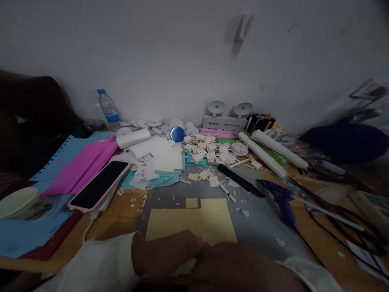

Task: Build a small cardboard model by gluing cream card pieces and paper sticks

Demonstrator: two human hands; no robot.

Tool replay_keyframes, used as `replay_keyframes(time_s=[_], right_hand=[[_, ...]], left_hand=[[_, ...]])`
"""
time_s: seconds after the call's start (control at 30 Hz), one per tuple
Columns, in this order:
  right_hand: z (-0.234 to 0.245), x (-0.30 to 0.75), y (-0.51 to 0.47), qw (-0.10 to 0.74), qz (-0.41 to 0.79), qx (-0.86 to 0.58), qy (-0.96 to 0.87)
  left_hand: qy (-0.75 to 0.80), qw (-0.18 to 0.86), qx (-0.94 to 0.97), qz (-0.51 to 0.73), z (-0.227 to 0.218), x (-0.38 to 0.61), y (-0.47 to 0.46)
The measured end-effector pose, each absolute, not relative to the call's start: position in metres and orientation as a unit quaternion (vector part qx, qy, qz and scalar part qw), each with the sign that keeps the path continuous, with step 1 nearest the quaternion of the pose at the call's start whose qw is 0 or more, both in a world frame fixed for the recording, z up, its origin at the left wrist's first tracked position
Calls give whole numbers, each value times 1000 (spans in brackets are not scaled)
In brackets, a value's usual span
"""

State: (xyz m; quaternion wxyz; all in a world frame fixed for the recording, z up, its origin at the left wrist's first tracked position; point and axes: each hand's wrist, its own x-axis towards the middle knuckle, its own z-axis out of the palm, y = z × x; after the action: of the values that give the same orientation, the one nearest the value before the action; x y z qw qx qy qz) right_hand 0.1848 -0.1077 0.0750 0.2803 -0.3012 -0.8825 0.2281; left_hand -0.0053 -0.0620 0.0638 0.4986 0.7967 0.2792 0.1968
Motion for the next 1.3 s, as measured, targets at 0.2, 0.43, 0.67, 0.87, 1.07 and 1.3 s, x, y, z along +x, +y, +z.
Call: replay_keyframes(time_s=[0.2, 0.43, 0.67, 0.87, 1.07, 1.3], right_hand=[[81, 248, -110, 290, 185, -383, -857], [30, 285, -87, 305, 66, -520, -795], [8, 271, -52, 255, -76, -543, -796], [1, 246, -33, 141, 29, -484, -863], [-12, 233, -39, 165, 106, -430, -881], [-12, 235, -36, 172, 124, -429, -878]], left_hand=[[284, 562, 756, 181, 78, -33, -47], [317, 348, 824, 316, 58, -46, -31], [366, 198, 880, 229, 13, -34, -22], [419, 169, 875, 172, -5, -18, -10], [401, 177, 887, 145, -8, -7, -2], [398, 205, 882, 146, -3, -2, 3]])
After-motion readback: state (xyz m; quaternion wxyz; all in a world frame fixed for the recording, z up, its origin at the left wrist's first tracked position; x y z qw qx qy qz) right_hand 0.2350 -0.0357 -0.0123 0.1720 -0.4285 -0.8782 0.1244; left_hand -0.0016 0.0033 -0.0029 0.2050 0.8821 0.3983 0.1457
